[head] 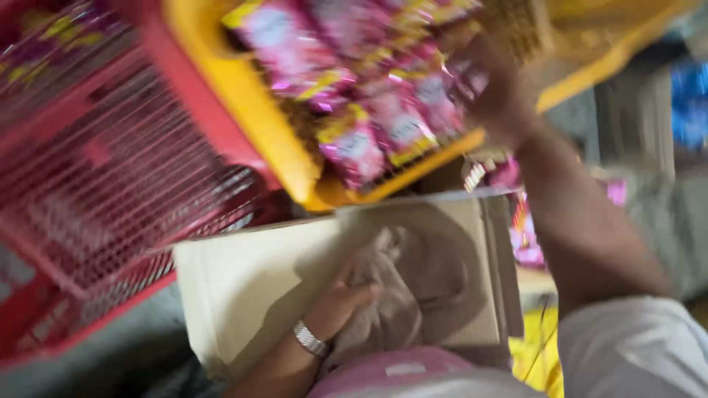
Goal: Sorting and packing laundry detergent sachets from a crate into a cardboard box in a store backroom.
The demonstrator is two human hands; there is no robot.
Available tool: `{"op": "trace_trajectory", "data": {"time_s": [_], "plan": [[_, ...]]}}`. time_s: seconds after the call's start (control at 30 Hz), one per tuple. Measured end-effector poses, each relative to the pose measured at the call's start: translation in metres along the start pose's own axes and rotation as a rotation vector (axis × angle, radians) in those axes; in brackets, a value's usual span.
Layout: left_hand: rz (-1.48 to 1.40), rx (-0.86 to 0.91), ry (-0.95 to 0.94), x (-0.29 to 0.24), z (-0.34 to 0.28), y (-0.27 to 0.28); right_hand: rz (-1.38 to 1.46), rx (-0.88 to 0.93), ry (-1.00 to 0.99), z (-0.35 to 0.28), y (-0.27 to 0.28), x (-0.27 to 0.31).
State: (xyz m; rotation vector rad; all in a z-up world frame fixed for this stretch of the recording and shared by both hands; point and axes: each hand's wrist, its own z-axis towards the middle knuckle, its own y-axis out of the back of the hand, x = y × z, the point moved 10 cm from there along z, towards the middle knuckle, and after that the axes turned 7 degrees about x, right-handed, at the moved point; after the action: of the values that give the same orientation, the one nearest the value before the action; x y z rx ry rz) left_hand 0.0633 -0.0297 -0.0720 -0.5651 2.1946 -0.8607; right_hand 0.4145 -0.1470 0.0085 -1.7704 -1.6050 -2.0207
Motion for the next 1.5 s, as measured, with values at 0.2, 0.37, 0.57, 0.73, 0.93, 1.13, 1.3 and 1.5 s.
{"op": "trace_trajectory", "data": {"time_s": [0.2,0.37,0.57,0.73,0.93,1.13,1.3,1.5], "plan": [[0.118,0.077,-0.119,-0.014,0.008,-0.006,0.087,-0.428,-0.085,-0.185,0.095,-0.103],[0.614,-0.237,-0.015,0.003,-0.003,0.051,0.187,-0.329,-0.682,-0.385,-0.02,-0.292],[0.453,-0.123,-0.026,0.005,0.003,0.04,0.785,-0.394,-1.05,-0.497,-0.168,-0.349],[0.37,-0.304,0.043,0.016,-0.006,0.082,0.403,-0.461,-1.093,-0.516,-0.186,-0.376],[0.58,-0.429,0.036,0.021,-0.013,0.173,0.316,-0.522,-1.112,-0.484,-0.144,-0.363],[0.512,-0.542,-0.034,0.019,-0.018,0.203,0.585,-0.618,-1.029,-0.433,-0.168,-0.387],[0.27,-0.552,-0.087,0.04,-0.003,0.187,0.813,-0.774,-0.874,-0.381,-0.22,-0.422],[0.21,-0.487,-0.135,0.028,0.011,0.12,0.782,-0.593,-0.974,-0.363,-0.237,-0.381]]}}
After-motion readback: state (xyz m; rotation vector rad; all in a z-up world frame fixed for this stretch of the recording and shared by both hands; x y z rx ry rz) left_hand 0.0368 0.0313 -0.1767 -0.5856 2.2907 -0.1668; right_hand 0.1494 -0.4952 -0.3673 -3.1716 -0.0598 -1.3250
